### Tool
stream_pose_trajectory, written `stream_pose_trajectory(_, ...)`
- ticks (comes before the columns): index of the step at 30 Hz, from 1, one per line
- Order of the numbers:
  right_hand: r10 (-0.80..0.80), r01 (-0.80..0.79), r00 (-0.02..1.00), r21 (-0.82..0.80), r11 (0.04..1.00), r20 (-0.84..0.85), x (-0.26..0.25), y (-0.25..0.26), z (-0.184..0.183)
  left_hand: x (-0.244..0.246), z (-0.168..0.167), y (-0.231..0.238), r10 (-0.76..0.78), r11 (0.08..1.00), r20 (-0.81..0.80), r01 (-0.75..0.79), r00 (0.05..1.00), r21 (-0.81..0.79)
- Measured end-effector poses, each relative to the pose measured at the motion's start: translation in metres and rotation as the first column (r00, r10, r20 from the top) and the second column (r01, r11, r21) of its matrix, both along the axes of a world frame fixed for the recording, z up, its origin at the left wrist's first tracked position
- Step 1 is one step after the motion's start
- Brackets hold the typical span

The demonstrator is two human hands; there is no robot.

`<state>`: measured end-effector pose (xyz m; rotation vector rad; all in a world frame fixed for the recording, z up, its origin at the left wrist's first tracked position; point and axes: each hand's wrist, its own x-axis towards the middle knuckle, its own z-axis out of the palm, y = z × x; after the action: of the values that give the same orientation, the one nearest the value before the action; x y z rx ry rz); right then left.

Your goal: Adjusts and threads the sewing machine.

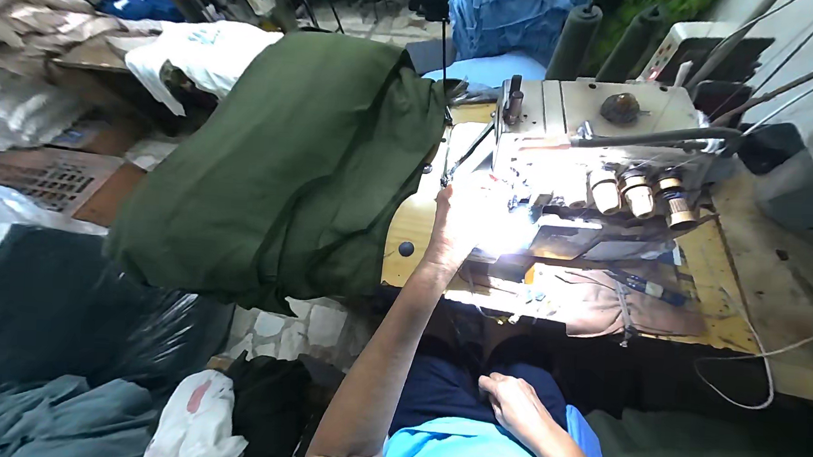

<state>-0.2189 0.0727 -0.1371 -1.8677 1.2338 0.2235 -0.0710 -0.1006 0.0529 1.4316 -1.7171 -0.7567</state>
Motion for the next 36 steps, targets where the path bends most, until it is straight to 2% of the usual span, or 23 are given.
stream_pose_trajectory(2, 0.007, -0.007, 1.000, 0.020, 1.000, -0.011, 0.001, -0.001, 0.002, -0.008, 0.007, -0.010, 0.032, 0.999, 0.031, -0.030, 0.999, -0.037)
stream_pose_trajectory(5, -0.019, 0.018, 0.999, 0.023, 1.000, 0.026, -0.005, -0.002, 0.002, -0.008, 0.009, -0.012, 0.071, 0.997, 0.006, -0.071, 0.997, 0.014)
stream_pose_trajectory(8, -0.152, 0.156, 0.976, -0.014, 0.988, 0.157, -0.021, -0.004, 0.010, -0.004, 0.006, -0.012, 0.106, 0.989, -0.030, -0.103, 0.994, 0.104)
stream_pose_trajectory(10, -0.252, 0.276, 0.943, -0.087, 0.957, 0.219, -0.034, -0.011, 0.029, 0.000, 0.001, -0.008, 0.080, 0.995, -0.070, -0.076, 0.994, 0.063)
stream_pose_trajectory(12, -0.352, 0.456, 0.860, -0.246, 0.855, 0.369, -0.043, -0.022, 0.053, 0.004, -0.006, -0.002, 0.030, 0.997, -0.087, -0.035, 0.996, -0.062)
stream_pose_trajectory(14, -0.373, 0.632, 0.734, -0.371, 0.680, 0.568, -0.041, -0.041, 0.080, 0.003, -0.006, 0.004, -0.017, 0.993, -0.061, 0.010, 0.998, -0.117)
stream_pose_trajectory(16, -0.316, 0.716, 0.656, -0.434, 0.546, 0.685, -0.033, -0.069, 0.113, -0.001, -0.006, 0.004, -0.034, 0.989, -0.009, 0.032, 0.999, -0.141)
stream_pose_trajectory(18, -0.284, 0.741, 0.637, -0.467, 0.483, 0.717, -0.021, -0.097, 0.137, -0.004, -0.007, 0.002, -0.014, 0.988, 0.025, 0.018, 1.000, -0.155)
stream_pose_trajectory(20, -0.306, 0.793, 0.544, -0.360, 0.491, 0.781, -0.007, -0.121, 0.149, -0.003, -0.005, 0.004, -0.022, 0.992, 0.008, 0.023, 1.000, -0.123)
stream_pose_trajectory(23, -0.355, 0.800, 0.280, -0.013, 0.599, 0.892, 0.006, -0.145, 0.155, 0.002, -0.002, 0.011, -0.090, 0.995, -0.008, 0.089, 0.996, -0.040)
stream_pose_trajectory(25, -0.458, 0.773, 0.136, 0.195, 0.603, 0.879, 0.012, -0.152, 0.158, 0.003, -0.002, 0.018, -0.108, 0.993, 0.052, 0.110, 0.993, -0.033)
stream_pose_trajectory(26, -0.491, 0.770, 0.102, 0.244, 0.590, 0.865, 0.014, -0.154, 0.158, 0.005, -0.003, 0.023, -0.125, 0.991, 0.076, 0.129, 0.989, -0.047)
stream_pose_trajectory(27, -0.502, 0.781, 0.120, 0.230, 0.580, 0.857, 0.014, -0.152, 0.156, 0.007, -0.006, 0.026, -0.126, 0.987, 0.084, 0.133, 0.989, -0.087)
stream_pose_trajectory(28, -0.493, 0.812, 0.194, 0.143, 0.566, 0.848, 0.014, -0.148, 0.153, 0.009, -0.007, 0.029, -0.111, 0.987, 0.085, 0.120, 0.990, -0.111)
stream_pose_trajectory(30, -0.409, 0.834, 0.423, -0.171, 0.524, 0.809, 0.014, -0.132, 0.142, 0.014, -0.002, 0.030, -0.061, 0.985, 0.116, 0.078, 0.991, -0.153)
stream_pose_trajectory(31, -0.341, 0.814, 0.499, -0.297, 0.499, 0.797, 0.015, -0.123, 0.134, 0.016, 0.001, 0.027, -0.041, 0.982, 0.129, 0.064, 0.991, -0.179)
stream_pose_trajectory(33, -0.239, 0.759, 0.582, -0.414, 0.502, 0.778, 0.021, -0.107, 0.120, 0.017, 0.007, 0.021, -0.049, 0.980, 0.081, 0.063, 0.996, -0.188)
stream_pose_trajectory(34, -0.219, 0.742, 0.602, -0.437, 0.508, 0.768, 0.024, -0.100, 0.114, 0.015, 0.009, 0.018, -0.067, 0.986, 0.024, 0.070, 0.997, -0.151)
stream_pose_trajectory(36, -0.199, 0.709, 0.637, -0.464, 0.531, 0.745, 0.026, -0.090, 0.100, 0.011, 0.009, 0.010, -0.066, 0.996, -0.097, 0.072, 0.993, 0.050)
